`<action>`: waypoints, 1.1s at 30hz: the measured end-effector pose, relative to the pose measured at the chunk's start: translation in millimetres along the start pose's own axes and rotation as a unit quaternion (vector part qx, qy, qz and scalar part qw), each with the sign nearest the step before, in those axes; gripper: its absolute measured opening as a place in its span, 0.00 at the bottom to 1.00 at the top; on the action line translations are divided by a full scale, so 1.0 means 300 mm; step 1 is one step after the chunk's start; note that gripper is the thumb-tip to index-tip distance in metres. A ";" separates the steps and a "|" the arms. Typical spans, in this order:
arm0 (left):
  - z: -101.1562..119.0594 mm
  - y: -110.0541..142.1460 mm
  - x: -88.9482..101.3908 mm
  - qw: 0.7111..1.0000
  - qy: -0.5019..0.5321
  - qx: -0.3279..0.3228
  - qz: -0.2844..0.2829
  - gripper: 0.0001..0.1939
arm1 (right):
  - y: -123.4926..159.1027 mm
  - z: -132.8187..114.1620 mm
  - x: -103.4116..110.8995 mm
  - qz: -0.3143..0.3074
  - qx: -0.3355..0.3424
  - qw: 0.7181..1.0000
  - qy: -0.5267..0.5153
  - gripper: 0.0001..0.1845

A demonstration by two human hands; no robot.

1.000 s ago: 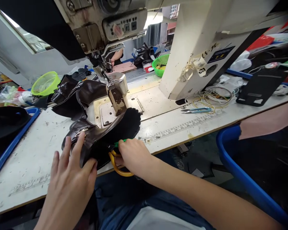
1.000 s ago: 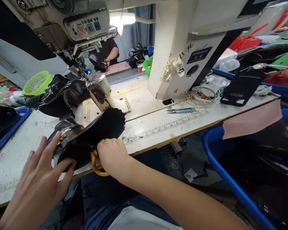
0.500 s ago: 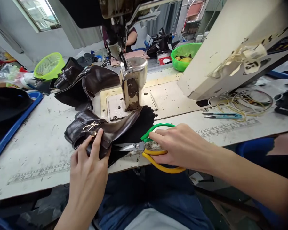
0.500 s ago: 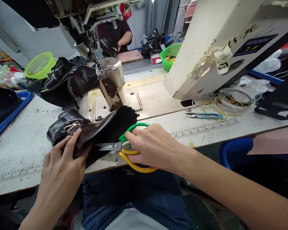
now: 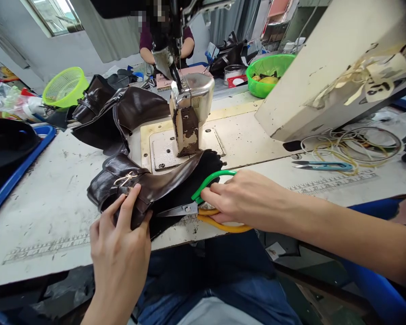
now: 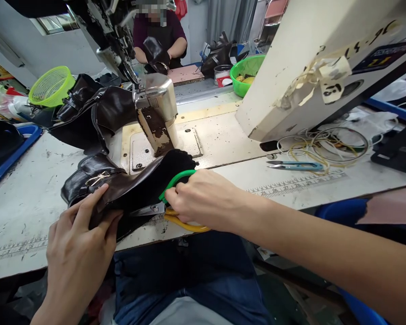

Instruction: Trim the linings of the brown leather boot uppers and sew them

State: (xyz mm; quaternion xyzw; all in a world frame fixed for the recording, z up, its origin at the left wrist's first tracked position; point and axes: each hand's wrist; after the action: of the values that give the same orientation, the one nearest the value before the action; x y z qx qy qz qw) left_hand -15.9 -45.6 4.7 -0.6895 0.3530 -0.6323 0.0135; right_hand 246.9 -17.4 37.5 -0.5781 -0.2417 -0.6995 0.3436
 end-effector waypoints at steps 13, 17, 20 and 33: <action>-0.003 0.021 0.010 1.000 -0.011 -0.025 -0.002 0.11 | 0.089 -0.102 -0.067 0.076 -0.145 0.980 -0.113 0.17; 0.003 0.016 0.007 1.000 -0.007 -0.015 0.005 0.10 | 0.081 -0.113 -0.074 0.097 -0.153 0.976 -0.118 0.16; 0.000 0.004 0.009 1.000 -0.005 -0.005 0.011 0.11 | 0.059 -0.139 -0.076 0.083 -0.160 0.975 -0.130 0.15; -0.012 -0.058 0.015 0.996 0.004 0.074 0.046 0.12 | -0.031 -0.330 -0.057 -0.020 -0.308 0.928 -0.207 0.13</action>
State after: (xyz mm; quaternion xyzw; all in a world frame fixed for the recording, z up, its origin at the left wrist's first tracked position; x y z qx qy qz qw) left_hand -11.1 -33.3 17.5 -0.6670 0.3363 -0.6584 0.0921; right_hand 177.8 -80.6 0.2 -0.7825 -0.0919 -0.6110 0.0772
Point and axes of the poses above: each hand's wrist, its own y-axis away from the middle knuckle, its own x-axis out of the back of the hand, z = x × y, and after that the axes turned 3 degrees about z, right-handed
